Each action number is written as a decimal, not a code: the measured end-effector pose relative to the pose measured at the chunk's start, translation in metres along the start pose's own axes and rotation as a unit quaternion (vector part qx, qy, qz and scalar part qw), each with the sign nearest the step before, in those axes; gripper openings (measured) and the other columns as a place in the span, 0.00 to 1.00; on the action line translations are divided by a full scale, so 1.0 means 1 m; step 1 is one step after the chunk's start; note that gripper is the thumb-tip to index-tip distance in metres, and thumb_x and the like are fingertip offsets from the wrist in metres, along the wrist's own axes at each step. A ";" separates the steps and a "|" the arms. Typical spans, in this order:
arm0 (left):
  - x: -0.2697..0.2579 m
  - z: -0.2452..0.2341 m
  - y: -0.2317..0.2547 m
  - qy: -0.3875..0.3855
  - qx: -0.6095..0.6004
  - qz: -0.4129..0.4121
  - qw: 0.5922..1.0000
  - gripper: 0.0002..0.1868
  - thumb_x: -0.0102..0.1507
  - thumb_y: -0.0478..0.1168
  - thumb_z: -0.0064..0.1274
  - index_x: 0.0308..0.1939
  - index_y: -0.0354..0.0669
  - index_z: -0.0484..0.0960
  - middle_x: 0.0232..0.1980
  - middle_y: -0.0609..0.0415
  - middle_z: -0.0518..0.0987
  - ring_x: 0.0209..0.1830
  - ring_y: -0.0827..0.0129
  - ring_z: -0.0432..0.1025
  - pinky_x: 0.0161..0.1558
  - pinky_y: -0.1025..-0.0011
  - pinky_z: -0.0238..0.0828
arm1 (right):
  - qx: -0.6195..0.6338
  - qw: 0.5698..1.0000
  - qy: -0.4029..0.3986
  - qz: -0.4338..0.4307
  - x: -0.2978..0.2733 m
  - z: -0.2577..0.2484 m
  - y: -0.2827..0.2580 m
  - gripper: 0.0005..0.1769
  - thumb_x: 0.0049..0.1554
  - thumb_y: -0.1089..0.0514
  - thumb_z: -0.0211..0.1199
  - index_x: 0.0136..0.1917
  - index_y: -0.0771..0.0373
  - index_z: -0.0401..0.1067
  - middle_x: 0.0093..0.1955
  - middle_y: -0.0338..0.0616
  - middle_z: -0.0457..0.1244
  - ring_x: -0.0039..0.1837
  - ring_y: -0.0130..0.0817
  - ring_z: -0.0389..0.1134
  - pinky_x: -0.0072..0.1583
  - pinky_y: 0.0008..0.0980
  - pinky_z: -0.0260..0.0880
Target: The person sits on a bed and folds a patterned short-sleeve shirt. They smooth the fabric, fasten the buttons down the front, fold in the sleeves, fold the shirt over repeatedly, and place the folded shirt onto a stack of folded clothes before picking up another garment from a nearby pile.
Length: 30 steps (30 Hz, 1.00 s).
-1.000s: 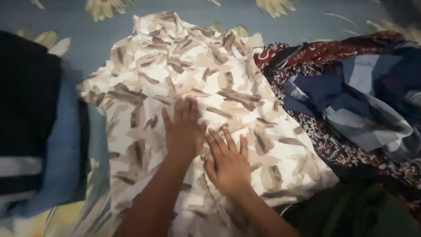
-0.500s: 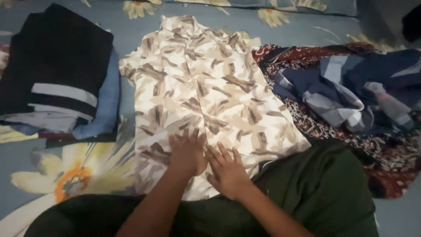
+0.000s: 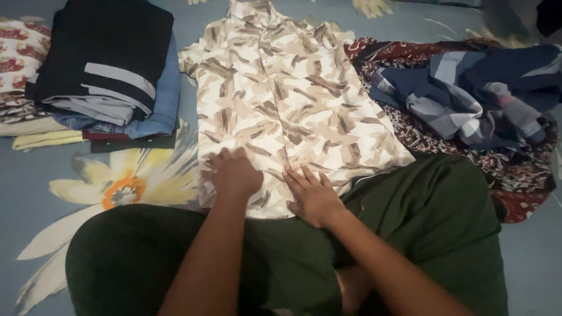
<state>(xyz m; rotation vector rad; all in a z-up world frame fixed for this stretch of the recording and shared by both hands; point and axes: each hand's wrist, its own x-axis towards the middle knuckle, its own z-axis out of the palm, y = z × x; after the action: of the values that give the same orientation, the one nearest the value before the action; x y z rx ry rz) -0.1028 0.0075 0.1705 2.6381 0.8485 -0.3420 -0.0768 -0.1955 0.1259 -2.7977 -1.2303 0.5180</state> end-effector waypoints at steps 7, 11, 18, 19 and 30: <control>0.007 -0.014 -0.005 0.007 -0.100 -0.177 0.979 0.51 0.52 0.56 0.67 0.73 0.43 0.60 0.76 0.40 0.58 0.78 0.41 0.46 0.69 0.35 0.45 | 0.003 0.999 -0.029 0.017 0.002 -0.003 -0.003 0.45 0.62 0.37 0.49 0.84 0.52 0.36 0.87 0.36 0.34 0.86 0.46 0.31 0.78 0.57 0.32; 0.010 -0.014 -0.011 0.117 -0.139 -0.237 0.955 0.44 0.57 0.57 0.60 0.71 0.42 0.61 0.72 0.38 0.62 0.73 0.46 0.55 0.63 0.34 0.52 | 0.002 0.999 -0.027 0.017 0.003 -0.001 -0.001 0.45 0.62 0.36 0.48 0.84 0.51 0.35 0.87 0.35 0.34 0.86 0.45 0.31 0.79 0.57 0.31; 0.018 -0.024 -0.030 0.025 -0.185 -0.258 0.948 0.29 0.63 0.59 0.52 0.62 0.47 0.81 0.64 0.47 0.78 0.71 0.48 0.64 0.69 0.38 0.50 | 0.021 0.999 -0.044 0.019 0.005 -0.001 0.003 0.47 0.61 0.37 0.50 0.84 0.50 0.34 0.87 0.33 0.32 0.86 0.44 0.29 0.79 0.56 0.29; 0.018 -0.025 -0.031 0.037 -0.181 -0.242 0.952 0.29 0.63 0.59 0.52 0.60 0.46 0.81 0.63 0.45 0.78 0.68 0.46 0.66 0.68 0.35 0.48 | 0.024 0.998 -0.047 0.021 0.006 -0.001 0.002 0.47 0.61 0.37 0.51 0.84 0.50 0.34 0.87 0.33 0.32 0.86 0.43 0.28 0.79 0.56 0.28; 0.007 -0.011 -0.019 0.075 -0.208 0.005 0.975 0.16 0.48 0.45 0.65 0.33 0.36 0.88 0.33 0.42 0.83 0.35 0.51 0.79 0.41 0.59 0.75 | 0.100 0.995 -0.017 -0.019 -0.010 -0.021 0.006 0.43 0.62 0.38 0.52 0.83 0.50 0.41 0.85 0.43 0.41 0.80 0.49 0.45 0.76 0.52 0.42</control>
<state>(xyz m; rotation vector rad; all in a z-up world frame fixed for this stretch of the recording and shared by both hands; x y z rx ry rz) -0.1071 0.0301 0.1738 2.2937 0.8450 0.0392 -0.0715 -0.2047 0.1476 -2.6051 -1.1632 0.6493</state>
